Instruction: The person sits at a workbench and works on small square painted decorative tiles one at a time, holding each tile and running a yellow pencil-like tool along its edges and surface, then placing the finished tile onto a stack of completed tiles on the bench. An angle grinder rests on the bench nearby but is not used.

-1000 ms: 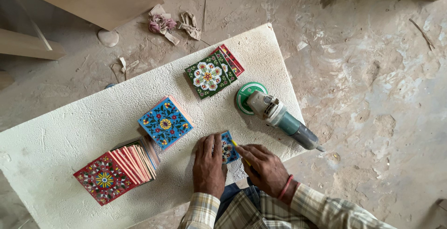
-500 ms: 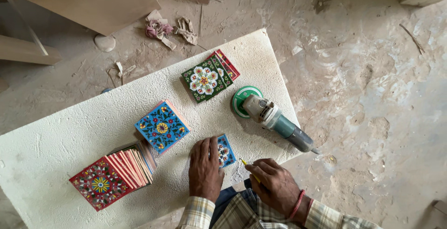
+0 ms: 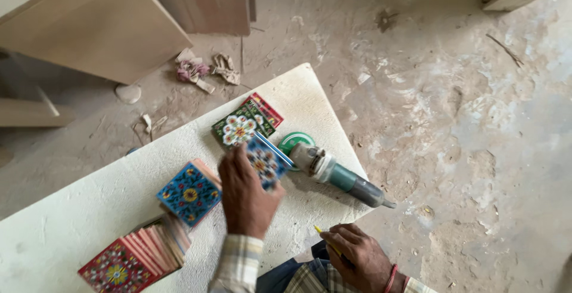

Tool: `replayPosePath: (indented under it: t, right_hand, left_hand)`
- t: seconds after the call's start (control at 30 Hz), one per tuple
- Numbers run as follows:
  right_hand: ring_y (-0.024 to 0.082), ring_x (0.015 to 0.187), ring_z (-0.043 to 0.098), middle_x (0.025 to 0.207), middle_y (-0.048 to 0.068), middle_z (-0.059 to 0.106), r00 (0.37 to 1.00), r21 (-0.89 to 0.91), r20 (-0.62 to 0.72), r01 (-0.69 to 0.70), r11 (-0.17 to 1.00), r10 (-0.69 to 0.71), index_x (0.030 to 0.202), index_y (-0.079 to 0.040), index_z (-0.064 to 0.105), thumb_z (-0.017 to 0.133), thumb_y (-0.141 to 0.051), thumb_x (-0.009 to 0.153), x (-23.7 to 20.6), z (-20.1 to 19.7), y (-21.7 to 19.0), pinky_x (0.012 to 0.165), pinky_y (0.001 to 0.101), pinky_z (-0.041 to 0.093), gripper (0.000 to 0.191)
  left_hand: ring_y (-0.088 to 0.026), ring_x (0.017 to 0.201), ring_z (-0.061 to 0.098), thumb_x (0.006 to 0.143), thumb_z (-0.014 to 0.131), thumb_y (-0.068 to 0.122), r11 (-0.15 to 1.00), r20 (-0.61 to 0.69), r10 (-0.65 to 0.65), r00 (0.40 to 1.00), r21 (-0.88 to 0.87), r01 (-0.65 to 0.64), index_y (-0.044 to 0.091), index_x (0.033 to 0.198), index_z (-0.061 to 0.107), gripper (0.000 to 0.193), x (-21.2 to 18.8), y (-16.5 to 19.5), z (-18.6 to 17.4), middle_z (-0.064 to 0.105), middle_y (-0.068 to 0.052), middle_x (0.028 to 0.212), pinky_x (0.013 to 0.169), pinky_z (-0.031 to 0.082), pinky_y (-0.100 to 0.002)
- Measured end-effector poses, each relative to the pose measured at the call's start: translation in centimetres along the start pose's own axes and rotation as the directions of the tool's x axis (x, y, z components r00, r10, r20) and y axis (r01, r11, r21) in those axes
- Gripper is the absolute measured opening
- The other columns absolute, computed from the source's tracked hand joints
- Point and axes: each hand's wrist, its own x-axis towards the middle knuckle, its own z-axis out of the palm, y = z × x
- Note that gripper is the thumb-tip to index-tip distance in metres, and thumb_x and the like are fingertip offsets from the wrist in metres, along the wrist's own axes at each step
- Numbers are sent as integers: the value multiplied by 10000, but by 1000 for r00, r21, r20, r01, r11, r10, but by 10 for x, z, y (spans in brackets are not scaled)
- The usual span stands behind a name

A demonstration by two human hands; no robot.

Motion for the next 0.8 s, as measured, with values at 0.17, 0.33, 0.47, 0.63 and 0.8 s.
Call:
replayPosePath:
  t: [0.17,0.33,0.47,0.63,0.8]
  right_hand:
    - [358,1021,722,1032,163,763,999,27,-40,-5,1000,6,1186,5,711,690,-80,905,-12,-8,15,844,460,598,294]
    - [360,1016,724,1040,162,765,996,37,-46,-71,997,73,1176,-11,719,698,-88,884,-19,-13,28,841,465,598,303]
    - [355,1013,723,1037,155,767,995,54,-20,-94,994,95,1190,-10,711,686,-83,899,-22,-15,35,848,465,597,301]
    - [353,1016,720,1047,155,764,997,64,-5,-80,995,81,1201,-2,705,680,-80,910,-17,-19,36,844,464,594,303]
    - [364,1000,719,1031,167,753,996,70,-84,38,997,-32,1200,22,689,671,-64,887,-11,-23,29,841,460,592,325]
  left_hand:
    - [-392,1315,487,603,902,222,1000,24,-7,1000,19,6,-34,1423,391,1000,53,-5,-7,515,-249,1372,1183,365,-478]
    - [-377,1342,460,556,919,221,992,158,9,987,121,-28,-24,1425,376,1053,81,-22,-6,498,-235,1396,1207,297,-478]
    - [-364,1374,436,573,939,228,990,207,-9,978,138,-20,-12,1445,355,1077,85,-26,3,476,-234,1432,1218,270,-480]
    - [-366,1390,423,564,965,241,992,187,-2,982,122,-21,-19,1478,336,1140,83,-18,-10,452,-241,1475,1210,266,-499]
    - [-400,1330,443,594,933,233,995,57,-52,997,85,47,-41,1476,349,1093,46,-7,-56,455,-256,1411,1138,356,-519]
